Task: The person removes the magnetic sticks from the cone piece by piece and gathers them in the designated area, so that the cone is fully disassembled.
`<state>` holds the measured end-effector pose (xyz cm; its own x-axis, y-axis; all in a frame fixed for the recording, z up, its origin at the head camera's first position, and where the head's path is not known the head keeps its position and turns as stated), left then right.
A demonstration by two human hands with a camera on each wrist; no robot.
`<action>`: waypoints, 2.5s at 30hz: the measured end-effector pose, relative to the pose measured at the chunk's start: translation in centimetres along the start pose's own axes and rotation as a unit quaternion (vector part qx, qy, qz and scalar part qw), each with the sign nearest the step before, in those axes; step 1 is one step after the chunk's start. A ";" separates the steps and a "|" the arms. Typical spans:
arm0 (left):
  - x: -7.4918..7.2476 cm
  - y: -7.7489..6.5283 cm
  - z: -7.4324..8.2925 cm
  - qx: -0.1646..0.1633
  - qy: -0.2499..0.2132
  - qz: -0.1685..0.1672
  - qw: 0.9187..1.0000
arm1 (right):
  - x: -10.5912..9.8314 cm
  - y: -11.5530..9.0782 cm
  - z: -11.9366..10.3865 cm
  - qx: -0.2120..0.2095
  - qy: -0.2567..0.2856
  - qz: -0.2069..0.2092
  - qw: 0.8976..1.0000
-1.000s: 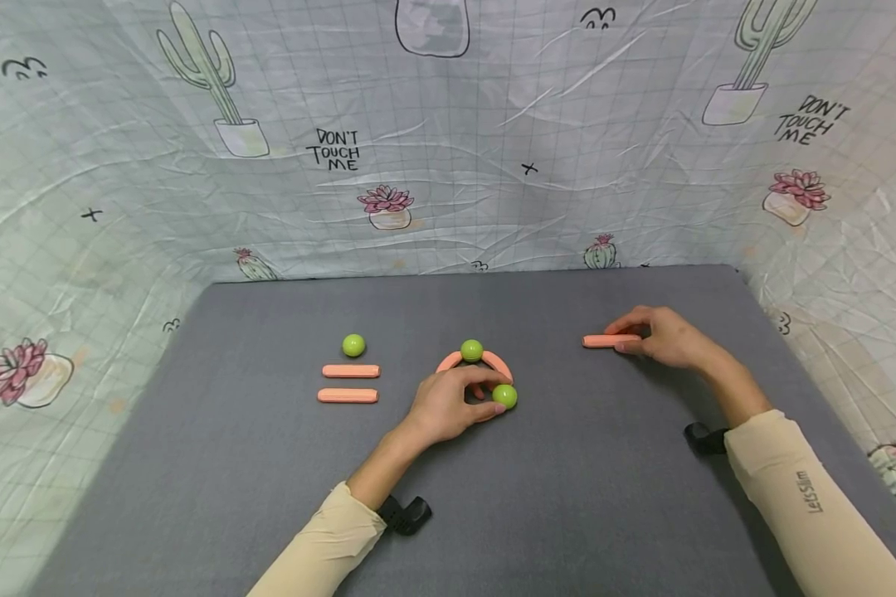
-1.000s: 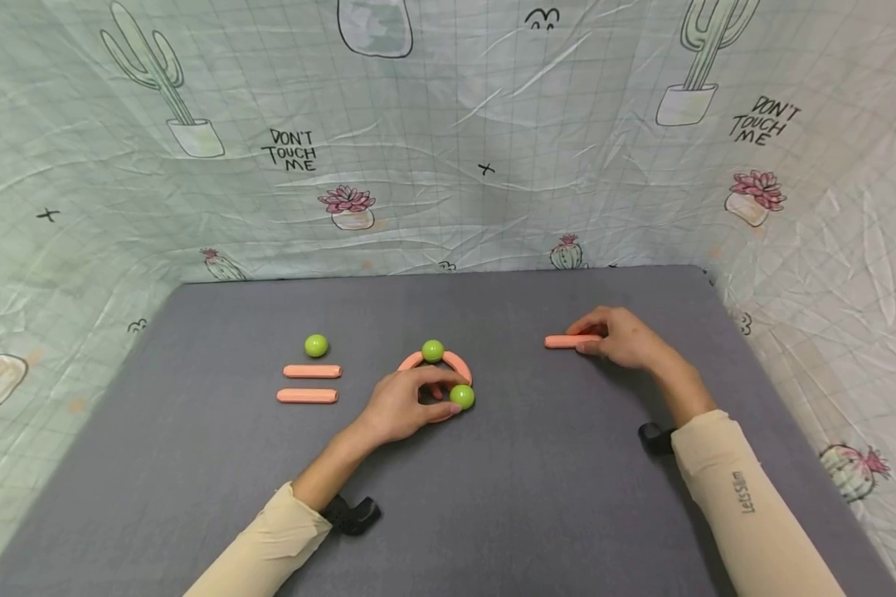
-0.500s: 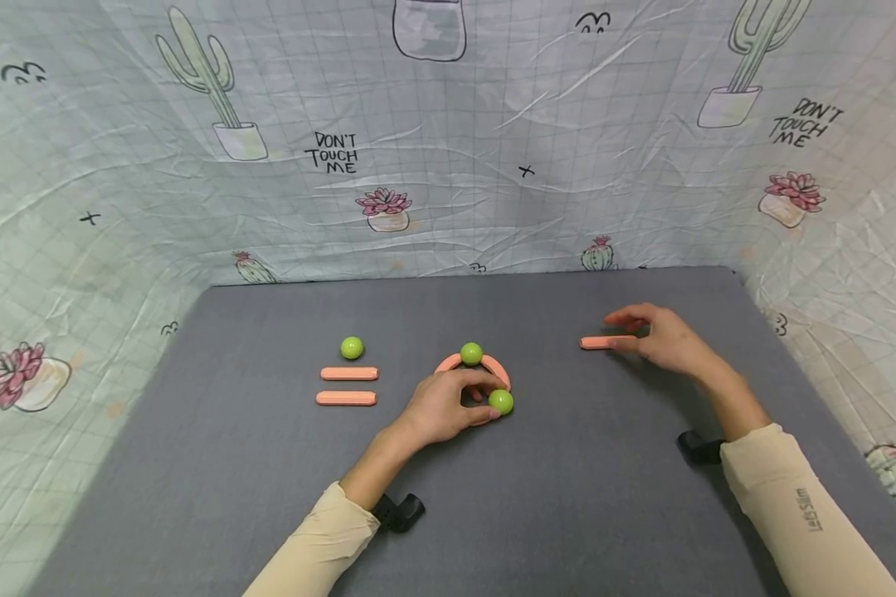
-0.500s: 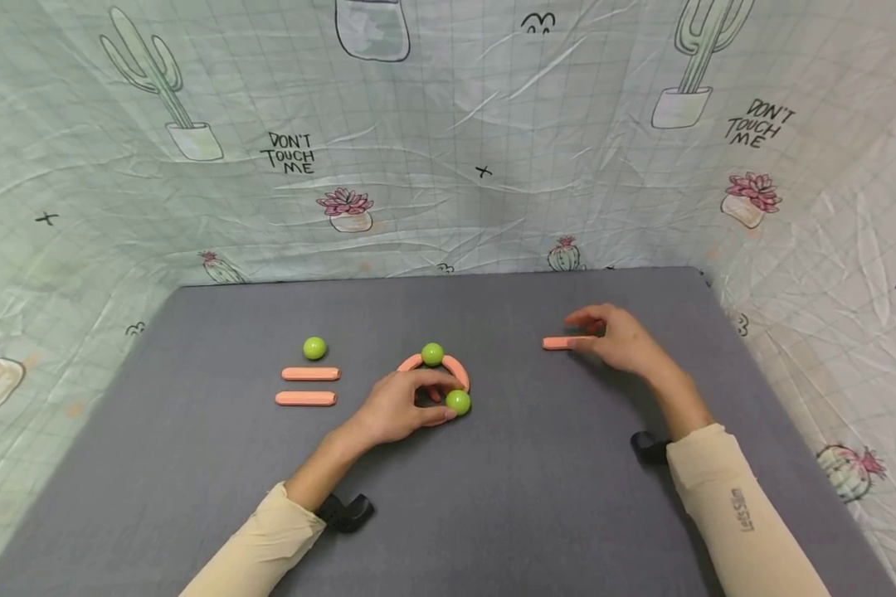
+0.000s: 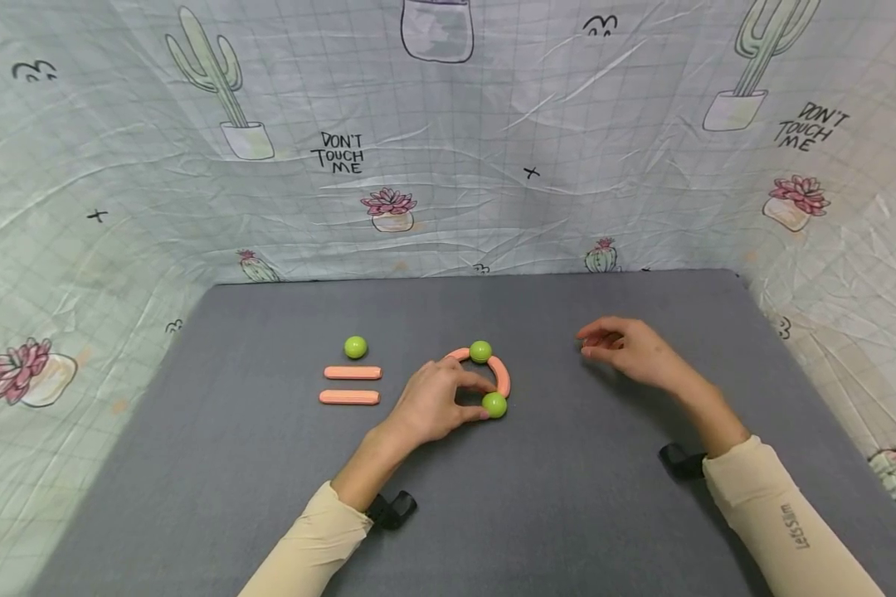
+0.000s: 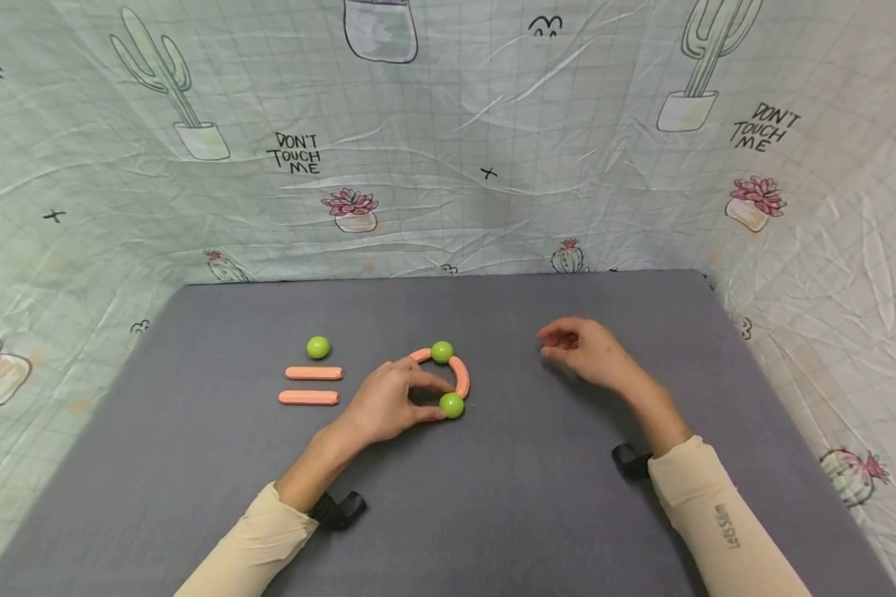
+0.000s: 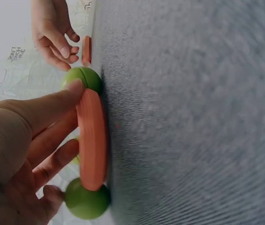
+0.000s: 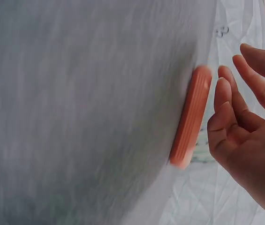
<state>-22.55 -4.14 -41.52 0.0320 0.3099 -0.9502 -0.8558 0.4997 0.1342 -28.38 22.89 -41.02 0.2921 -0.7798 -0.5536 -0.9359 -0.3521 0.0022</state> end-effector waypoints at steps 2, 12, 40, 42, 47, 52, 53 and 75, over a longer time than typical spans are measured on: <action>0.0 0.0 0.0 -0.005 0.004 -0.009 1.000 | 0.6 0.0 -0.5 -0.010 -0.002 -0.007 1.000; 0.5 -0.1 -0.3 -0.004 -0.137 -0.028 0.990 | 3.7 0.0 -2.7 -0.016 0.008 -0.064 0.998; 1.2 -1.2 -1.2 -0.006 -0.150 -0.008 0.989 | 12.1 -1.0 -5.5 -0.048 0.043 -0.201 0.977; 1.1 -1.1 -1.2 -0.009 -0.151 -0.005 0.988 | 12.1 -0.9 -5.6 -0.049 0.036 -0.197 0.978; 0.9 -1.0 -1.4 -0.015 -0.147 -0.003 0.989 | 12.3 -0.6 -5.7 -0.048 0.022 -0.193 0.980; 0.9 -1.1 -1.5 -0.013 -0.158 -0.003 0.987 | 12.5 -0.6 -5.8 -0.051 0.018 -0.188 0.981; 1.0 -1.1 -1.5 -0.013 -0.163 -0.005 0.986 | 12.5 -0.6 -5.8 -0.052 0.018 -0.187 0.981; 1.0 -1.4 -1.7 0.006 -0.169 -0.027 0.985 | 12.4 -0.7 -5.3 -0.037 0.035 -0.204 0.978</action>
<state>-22.21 -5.90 -43.11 0.2502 0.5333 -0.8081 -0.8416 0.5323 0.0908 -23.04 10.77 -43.46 0.6530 -0.5992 -0.4631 -0.7227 -0.6759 -0.1446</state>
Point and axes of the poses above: each hand's wrist, its own y-axis towards the middle knuckle, its own x-axis out of the palm, z = x × y, the point moved 8 cm from there along y, towards the middle knuckle, and after that the axes turned 12 degrees about y, right-handed, at the moved point
